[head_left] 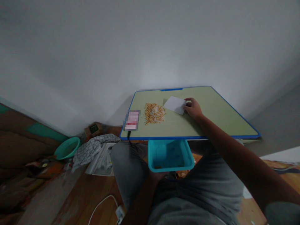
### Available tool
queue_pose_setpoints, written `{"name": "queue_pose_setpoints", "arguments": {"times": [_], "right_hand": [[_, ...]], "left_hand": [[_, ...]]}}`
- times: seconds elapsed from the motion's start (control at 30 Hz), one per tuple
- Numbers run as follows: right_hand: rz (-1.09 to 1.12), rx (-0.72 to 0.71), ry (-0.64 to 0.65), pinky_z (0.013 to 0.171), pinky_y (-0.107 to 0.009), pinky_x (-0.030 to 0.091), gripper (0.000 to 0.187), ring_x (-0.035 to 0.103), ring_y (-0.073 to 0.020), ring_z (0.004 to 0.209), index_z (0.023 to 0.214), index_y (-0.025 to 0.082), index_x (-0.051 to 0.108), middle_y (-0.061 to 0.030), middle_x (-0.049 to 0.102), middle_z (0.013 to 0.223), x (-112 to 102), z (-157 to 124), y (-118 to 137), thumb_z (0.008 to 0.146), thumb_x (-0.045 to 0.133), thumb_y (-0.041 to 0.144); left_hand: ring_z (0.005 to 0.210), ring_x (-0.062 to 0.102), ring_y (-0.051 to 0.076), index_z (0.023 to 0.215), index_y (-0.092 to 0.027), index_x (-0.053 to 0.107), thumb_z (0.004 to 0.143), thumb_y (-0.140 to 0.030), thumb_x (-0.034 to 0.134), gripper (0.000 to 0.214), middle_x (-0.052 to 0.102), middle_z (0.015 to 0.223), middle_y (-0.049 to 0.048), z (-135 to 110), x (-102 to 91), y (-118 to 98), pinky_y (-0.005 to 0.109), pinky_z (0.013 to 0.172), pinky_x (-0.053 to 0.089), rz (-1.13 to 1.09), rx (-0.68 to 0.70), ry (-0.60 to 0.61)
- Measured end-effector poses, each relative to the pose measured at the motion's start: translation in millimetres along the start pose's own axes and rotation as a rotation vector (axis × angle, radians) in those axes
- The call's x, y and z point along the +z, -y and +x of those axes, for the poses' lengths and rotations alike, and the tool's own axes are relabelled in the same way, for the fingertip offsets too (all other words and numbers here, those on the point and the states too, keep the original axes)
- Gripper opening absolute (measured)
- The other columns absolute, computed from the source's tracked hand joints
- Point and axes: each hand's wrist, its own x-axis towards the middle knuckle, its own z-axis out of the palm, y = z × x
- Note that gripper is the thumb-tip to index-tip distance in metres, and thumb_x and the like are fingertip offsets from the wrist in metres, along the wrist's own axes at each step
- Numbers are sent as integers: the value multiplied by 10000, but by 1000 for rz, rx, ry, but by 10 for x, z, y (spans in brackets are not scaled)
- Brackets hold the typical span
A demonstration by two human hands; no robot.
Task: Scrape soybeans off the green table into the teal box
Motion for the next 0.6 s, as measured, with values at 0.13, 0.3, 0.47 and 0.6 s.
{"name": "queue_pose_setpoints", "arguments": {"times": [0.13,0.3,0.47,0.6], "right_hand": [[-70,-12,-4,647,-312,514,458,657,-206,714,1122,237,633,-33,739,840,-15,18,-2,682,750,281],[-150,-50,27,753,-369,565,503,702,-244,782,1231,187,718,-87,770,895,-34,20,18,736,760,265],[-207,-95,26,779,-376,567,484,725,-257,803,1211,144,797,-124,802,929,-41,5,67,739,723,218],[-157,-83,60,725,-351,541,524,698,-230,749,1221,133,800,-96,795,877,-43,8,67,712,717,230]], "left_hand": [[1595,490,307,1298,-232,833,1054,-500,312,635,799,1402,113,-1,40,-15,530,1348,188,18,26,-93],[1577,516,311,1282,-265,846,1072,-537,253,686,792,1419,74,23,169,-22,527,1364,164,20,46,-127],[1606,475,326,1303,-225,837,1064,-574,279,700,779,1432,99,13,253,-40,528,1388,60,13,44,-104],[1625,444,314,1300,-234,839,1069,-516,307,645,775,1444,92,-7,200,-35,527,1390,75,9,41,-86]]}}
